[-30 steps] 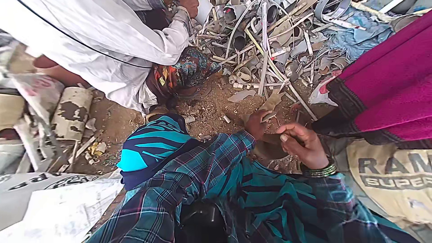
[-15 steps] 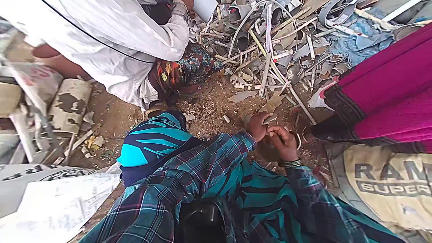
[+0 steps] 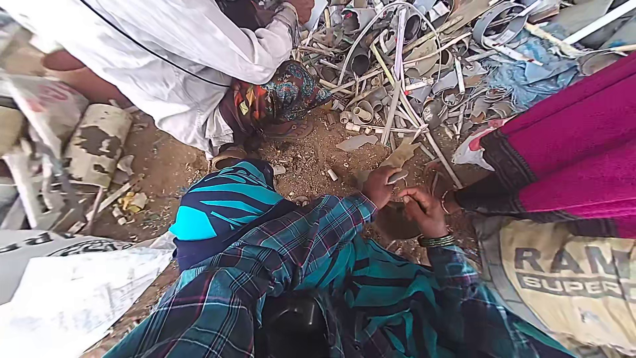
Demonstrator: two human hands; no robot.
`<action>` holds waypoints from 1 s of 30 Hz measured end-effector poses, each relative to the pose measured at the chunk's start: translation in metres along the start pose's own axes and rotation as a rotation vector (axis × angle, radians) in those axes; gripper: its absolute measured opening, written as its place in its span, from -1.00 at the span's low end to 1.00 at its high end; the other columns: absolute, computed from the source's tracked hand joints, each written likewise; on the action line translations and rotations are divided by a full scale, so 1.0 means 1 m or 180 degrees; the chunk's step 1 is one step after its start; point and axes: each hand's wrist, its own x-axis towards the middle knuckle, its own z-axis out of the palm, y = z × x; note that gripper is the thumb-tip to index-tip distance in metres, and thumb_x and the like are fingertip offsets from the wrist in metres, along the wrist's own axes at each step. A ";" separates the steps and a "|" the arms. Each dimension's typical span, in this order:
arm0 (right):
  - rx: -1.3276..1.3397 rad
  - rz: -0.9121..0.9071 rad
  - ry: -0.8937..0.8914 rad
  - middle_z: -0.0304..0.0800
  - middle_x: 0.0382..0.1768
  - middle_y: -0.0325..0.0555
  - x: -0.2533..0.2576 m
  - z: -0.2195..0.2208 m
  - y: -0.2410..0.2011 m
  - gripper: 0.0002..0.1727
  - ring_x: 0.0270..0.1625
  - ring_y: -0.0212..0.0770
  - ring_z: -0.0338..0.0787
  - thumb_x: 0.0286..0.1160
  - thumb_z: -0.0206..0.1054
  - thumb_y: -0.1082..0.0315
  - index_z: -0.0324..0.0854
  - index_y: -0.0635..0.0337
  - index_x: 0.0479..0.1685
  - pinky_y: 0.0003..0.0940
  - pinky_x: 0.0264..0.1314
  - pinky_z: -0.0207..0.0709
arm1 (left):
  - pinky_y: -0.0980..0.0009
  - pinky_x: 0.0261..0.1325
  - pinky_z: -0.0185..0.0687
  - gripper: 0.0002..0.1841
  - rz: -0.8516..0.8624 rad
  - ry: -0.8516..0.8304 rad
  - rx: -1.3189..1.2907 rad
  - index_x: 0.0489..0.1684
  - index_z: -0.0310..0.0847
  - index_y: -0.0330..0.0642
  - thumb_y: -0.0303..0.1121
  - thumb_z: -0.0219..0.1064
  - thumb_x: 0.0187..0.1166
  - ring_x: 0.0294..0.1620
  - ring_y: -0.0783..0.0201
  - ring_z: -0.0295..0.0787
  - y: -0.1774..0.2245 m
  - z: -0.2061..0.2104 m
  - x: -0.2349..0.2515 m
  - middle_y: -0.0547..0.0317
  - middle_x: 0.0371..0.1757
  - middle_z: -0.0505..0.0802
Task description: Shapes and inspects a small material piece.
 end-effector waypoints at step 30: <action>0.0099 0.0195 -0.0866 0.55 -0.55 -0.69 0.003 -0.039 -0.064 -0.66 -0.64 -0.78 0.41 0.44 0.15 0.41 0.65 0.21 0.15 -0.80 -0.57 0.33 | 0.01 0.72 0.19 -0.56 0.0044 -0.0017 0.0028 0.54 0.48 -0.46 -0.64 0.11 0.67 0.66 -0.15 0.42 -0.005 0.000 -0.001 -0.34 0.55 0.59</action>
